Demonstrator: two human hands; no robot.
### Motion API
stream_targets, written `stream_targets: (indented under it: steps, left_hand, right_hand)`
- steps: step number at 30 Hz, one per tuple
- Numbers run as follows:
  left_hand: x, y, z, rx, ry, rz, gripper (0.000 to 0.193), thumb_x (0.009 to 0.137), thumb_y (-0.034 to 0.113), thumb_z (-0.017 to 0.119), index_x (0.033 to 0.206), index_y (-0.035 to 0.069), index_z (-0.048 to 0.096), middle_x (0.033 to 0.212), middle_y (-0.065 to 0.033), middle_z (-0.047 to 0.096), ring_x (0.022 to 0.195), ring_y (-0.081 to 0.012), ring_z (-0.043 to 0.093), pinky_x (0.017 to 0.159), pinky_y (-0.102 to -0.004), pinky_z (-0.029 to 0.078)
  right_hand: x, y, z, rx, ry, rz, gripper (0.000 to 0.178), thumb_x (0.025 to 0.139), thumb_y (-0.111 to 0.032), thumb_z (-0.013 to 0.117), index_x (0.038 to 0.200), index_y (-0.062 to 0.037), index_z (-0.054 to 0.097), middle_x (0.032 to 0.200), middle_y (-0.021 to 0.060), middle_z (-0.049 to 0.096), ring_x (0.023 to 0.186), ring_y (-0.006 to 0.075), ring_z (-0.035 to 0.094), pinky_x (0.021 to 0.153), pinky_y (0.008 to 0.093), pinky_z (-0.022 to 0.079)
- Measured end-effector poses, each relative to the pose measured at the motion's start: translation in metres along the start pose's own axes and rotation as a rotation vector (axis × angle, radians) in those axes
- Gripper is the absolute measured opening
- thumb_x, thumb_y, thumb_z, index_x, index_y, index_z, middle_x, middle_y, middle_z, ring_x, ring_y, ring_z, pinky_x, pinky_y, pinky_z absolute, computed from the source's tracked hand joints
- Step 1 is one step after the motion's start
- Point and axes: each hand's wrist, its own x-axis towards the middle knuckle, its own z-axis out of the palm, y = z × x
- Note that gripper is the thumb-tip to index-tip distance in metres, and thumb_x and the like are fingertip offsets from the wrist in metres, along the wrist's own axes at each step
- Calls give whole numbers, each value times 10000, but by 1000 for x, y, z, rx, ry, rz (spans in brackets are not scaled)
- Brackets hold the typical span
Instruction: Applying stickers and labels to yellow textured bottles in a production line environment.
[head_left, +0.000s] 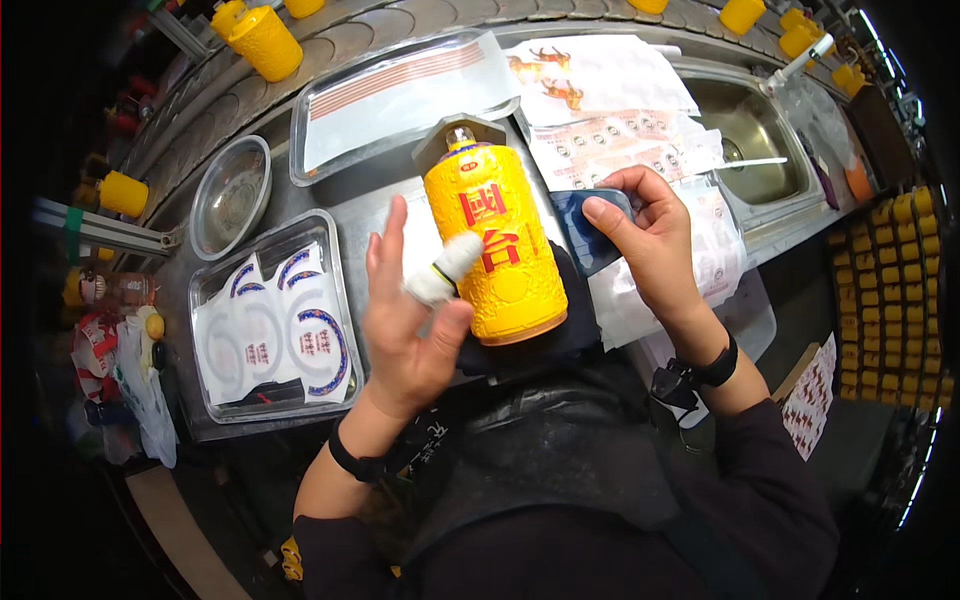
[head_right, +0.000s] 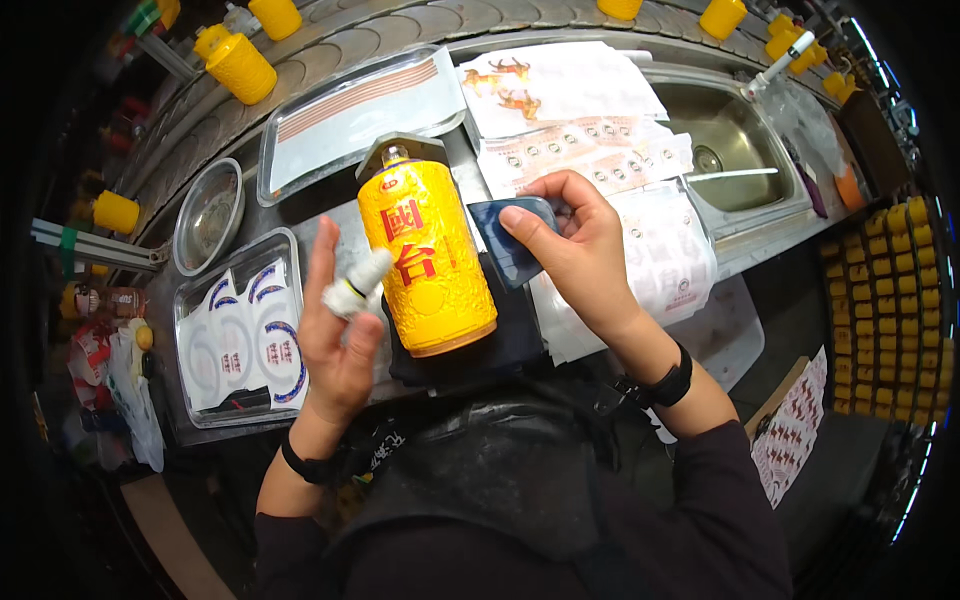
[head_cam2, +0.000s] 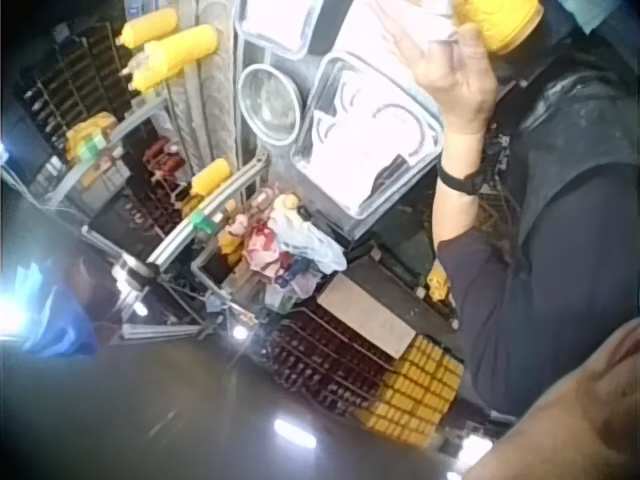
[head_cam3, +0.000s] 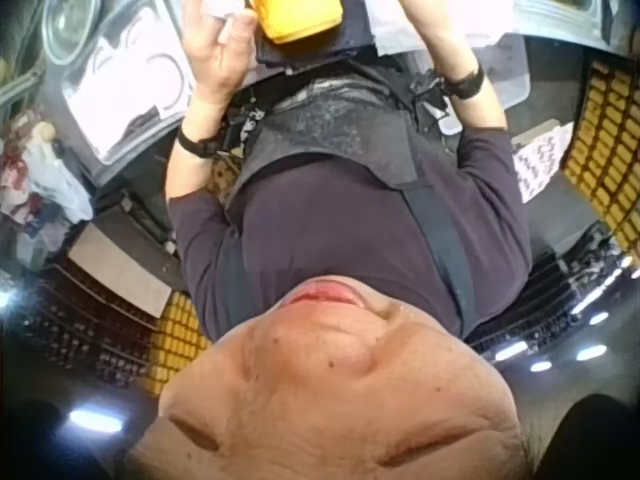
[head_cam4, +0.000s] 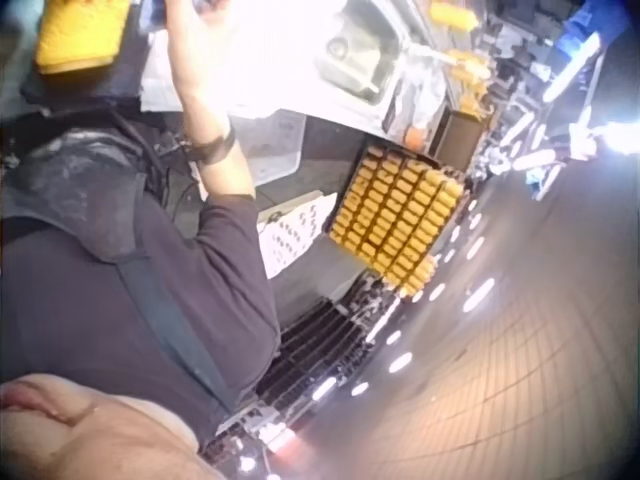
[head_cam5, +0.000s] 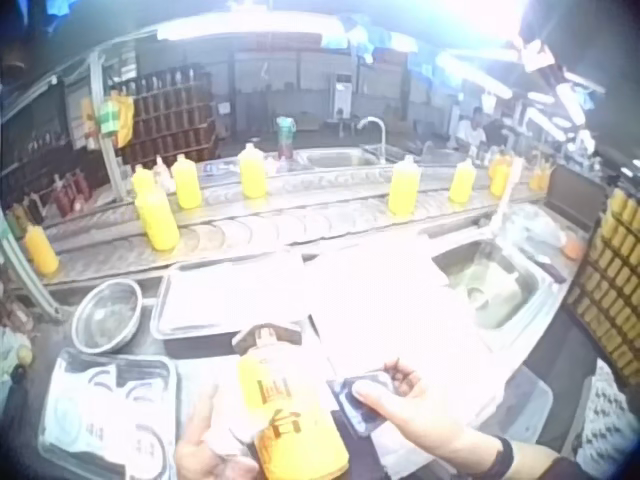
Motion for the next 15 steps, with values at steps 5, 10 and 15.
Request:
stream_targets:
  steps: [5,10,15]
  left_hand:
    - [8,-5,-6,-203,180,-45,441,939,255,567,1268,-37,590,1497,-287,328,1395,-361,348,1115,-396,284]
    - [4,-3,-3,-193,153,-78,433,928,244,577,1264,-29,597,1489,-304,330,1395,-374,347,1114,-401,279]
    - [-1,2,4,-117,55,-80,399,911,242,593,1247,31,633,1466,-333,341,1371,-401,373,1121,-420,260]
  right_hand:
    - [-2,1,-2,44,-18,-30,187,857,-45,708,992,-1,585,892,34,638,784,44,592,704,186,503]
    - [-8,-11,6,77,-55,3,199,858,-50,711,1002,-4,582,892,22,632,789,43,586,708,188,499]
    - [-16,-12,14,59,-103,-19,198,856,-45,710,1001,-15,578,875,10,622,786,40,585,696,186,494]
